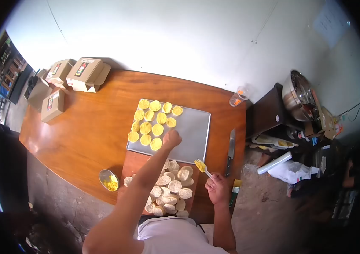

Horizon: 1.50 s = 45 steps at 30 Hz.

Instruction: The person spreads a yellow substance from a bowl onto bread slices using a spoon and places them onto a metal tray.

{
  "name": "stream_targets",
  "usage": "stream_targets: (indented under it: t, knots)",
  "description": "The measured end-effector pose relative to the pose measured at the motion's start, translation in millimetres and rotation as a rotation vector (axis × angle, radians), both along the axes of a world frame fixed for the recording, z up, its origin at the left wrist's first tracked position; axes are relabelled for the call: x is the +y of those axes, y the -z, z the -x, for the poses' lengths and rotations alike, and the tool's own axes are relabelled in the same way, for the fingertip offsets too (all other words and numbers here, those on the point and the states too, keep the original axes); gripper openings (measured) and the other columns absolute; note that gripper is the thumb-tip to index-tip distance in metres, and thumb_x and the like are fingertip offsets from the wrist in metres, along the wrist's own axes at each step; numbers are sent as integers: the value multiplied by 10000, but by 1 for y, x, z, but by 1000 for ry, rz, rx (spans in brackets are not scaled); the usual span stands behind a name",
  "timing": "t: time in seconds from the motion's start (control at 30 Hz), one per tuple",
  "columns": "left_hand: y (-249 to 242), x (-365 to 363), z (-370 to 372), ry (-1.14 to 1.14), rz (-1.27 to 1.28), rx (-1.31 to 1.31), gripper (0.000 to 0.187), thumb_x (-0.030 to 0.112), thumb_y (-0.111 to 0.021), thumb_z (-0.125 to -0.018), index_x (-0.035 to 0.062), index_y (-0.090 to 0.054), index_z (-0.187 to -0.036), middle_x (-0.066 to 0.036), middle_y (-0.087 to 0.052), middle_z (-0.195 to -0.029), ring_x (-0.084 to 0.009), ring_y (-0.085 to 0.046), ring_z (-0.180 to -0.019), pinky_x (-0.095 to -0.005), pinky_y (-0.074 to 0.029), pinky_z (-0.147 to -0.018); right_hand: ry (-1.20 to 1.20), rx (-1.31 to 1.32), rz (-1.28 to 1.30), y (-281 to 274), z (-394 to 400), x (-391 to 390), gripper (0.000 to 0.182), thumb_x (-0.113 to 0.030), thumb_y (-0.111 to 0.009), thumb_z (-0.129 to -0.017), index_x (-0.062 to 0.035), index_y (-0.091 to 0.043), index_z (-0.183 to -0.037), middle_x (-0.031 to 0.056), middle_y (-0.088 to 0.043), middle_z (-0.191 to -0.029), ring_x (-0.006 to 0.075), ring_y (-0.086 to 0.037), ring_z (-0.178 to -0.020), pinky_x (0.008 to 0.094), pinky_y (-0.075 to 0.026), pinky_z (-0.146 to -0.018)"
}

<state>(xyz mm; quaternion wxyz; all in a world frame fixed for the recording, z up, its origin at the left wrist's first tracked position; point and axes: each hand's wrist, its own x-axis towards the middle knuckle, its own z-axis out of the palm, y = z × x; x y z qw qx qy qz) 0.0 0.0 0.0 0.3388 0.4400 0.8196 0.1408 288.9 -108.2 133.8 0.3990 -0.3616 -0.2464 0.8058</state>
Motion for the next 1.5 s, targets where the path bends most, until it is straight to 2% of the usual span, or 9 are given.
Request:
stream_targets:
  t: [0.23,0.4,0.53,0.8,0.93,1.1,1.33,1.43,1.5]
  knots:
    - [2,-14,5,-70,-187,136,251,150,-577,-762,44,-699,-954,-173,-658,-1094,-353,-635,-1007,-429,-512,-853,62,12,13,-11,-3,-22,126,-147,-551,-952,-35,-606,-970,-56,-407,-631,52,-385,-563,243,-346,-567]
    - [-16,-45,3,102,-458,81,148,62,-571,-729,42,-697,-804,-202,-668,-916,-382,-641,-850,-445,-518,-740,125,6,56,-10,-9,-34,91,-141,-542,-953,-60,-579,-934,-52,-395,-626,57,-385,-558,245,-349,-562]
    - [-40,-63,8,68,-472,128,152,177,-650,-787,30,-688,-775,-214,-648,-744,-401,-639,-732,-458,-519,-679,45,45,67,-10,-4,-45,85,-147,-540,-956,-74,-575,-932,-57,-383,-627,57,-387,-570,238,-344,-556]
    - [-97,-101,25,-157,-559,226,355,341,-574,-889,36,-672,-735,-202,-639,-684,-383,-628,-650,-474,-497,-597,-35,93,-56,-27,15,-59,105,-150,-539,-962,-58,-588,-969,-62,-367,-623,49,-365,-568,229,-328,-557]
    - [-99,-140,47,-239,-690,237,380,341,-550,-906,35,-655,-707,-207,-625,-659,-393,-617,-629,-485,-488,-586,-93,74,-56,-27,26,-75,115,-148,-532,-965,-50,-589,-983,-58,-364,-629,50,-366,-576,229,-327,-555]
    - [-107,-216,71,-280,-775,24,355,299,-489,-950,3,-615,-798,-243,-625,-774,-434,-604,-755,-515,-459,-670,-129,120,-18,-25,39,-100,121,-138,-530,-962,-39,-589,-1000,-51,-369,-638,61,-376,-591,233,-332,-554]
    - [-70,-359,56,-393,-605,-82,146,155,-608,-825,15,-627,-858,-195,-631,-751,-371,-622,-718,-433,-480,-628,-92,-3,25,-39,62,-124,89,-132,-494,-974,-81,-520,-906,-38,-328,-617,76,-335,-575,245,-323,-557]
    - [-68,-401,47,-560,-510,-14,116,127,-637,-790,31,-642,-855,-152,-639,-775,-345,-627,-703,-408,-497,-636,-81,-3,38,-38,60,-135,91,-130,-486,-977,-88,-523,-906,-39,-334,-620,78,-338,-578,247,-326,-560]
    - [-64,-417,43,-524,-406,53,109,125,-643,-775,47,-650,-852,-149,-642,-799,-331,-631,-752,-409,-503,-658,-83,18,13,-37,61,-140,93,-134,-486,-978,-92,-525,-905,-41,-336,-621,78,-340,-580,245,-323,-563]
